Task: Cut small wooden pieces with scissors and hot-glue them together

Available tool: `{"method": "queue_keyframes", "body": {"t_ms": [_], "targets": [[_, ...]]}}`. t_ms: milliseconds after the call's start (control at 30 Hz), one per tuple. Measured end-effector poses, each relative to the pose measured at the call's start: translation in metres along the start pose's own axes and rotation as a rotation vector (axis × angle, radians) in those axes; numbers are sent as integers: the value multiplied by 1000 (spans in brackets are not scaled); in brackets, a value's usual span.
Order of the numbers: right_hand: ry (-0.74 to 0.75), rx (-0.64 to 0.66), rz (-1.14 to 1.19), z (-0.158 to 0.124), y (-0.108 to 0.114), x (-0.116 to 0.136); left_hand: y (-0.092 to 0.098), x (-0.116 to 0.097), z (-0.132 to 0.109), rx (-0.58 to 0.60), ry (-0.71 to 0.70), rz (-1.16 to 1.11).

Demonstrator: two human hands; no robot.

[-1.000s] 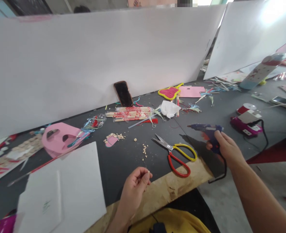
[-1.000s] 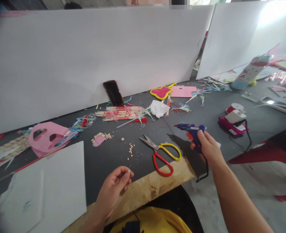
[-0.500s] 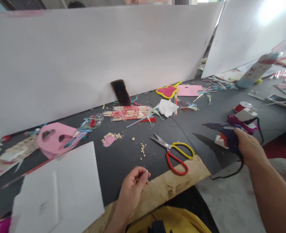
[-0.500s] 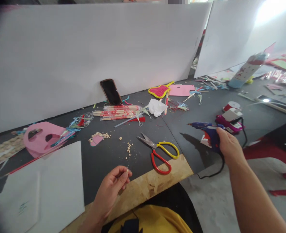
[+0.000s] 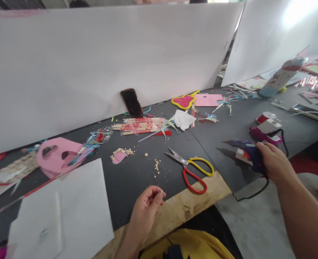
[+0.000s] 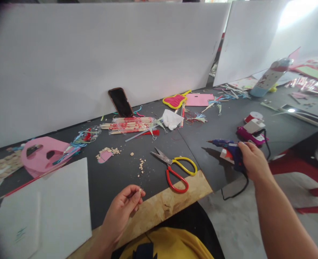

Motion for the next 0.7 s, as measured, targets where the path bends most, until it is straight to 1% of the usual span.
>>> {"method": "queue_keyframes", "body": {"t_ms": [200,267,333,400,433,467,533,567,600,633,667,700], "targets": [[30,92,-244,9,-5,-4,0,-2,-2,1,-30,-11],[62,115,-328,14,-8,-6,2,-3,-3,-11,-47,-22],[116,111,-394,16,-8,-2,6,-4,-4,-40,-59,-36],[208,57,-453,14,-4,14,13,-5,-3,-83,-76,-55],[264,5,-477,10,-1,26,16,-6,-3,-104,-88,-74],[378,-53,-504,4,1,46,19,-7,-2,-118,-100,-101],[525,-129,-418,-16,-4,80,24,-8,-1,-134,-116,-168],[602,-92,-344,-27,-14,96,27,-9,0,-140,-117,-202],[705,1,-259,-40,-30,113,29,-9,1,-145,-115,-229],[834,135,-197,-57,-50,130,31,-9,1,-151,-112,-251],[931,247,-185,-73,-68,142,32,-10,1,-153,-107,-268],[983,356,-210,-88,-86,148,34,-10,0,-154,-103,-281]]}}
Point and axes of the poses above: each hand's wrist, its own z-axis towards the middle knuckle, its own y-axis out of the back of the hand, x = y × z, the point moved 8 cm from there along z, towards the middle knuckle, and after that the axes turned 15 degrees about y, right-handed, at the moved point
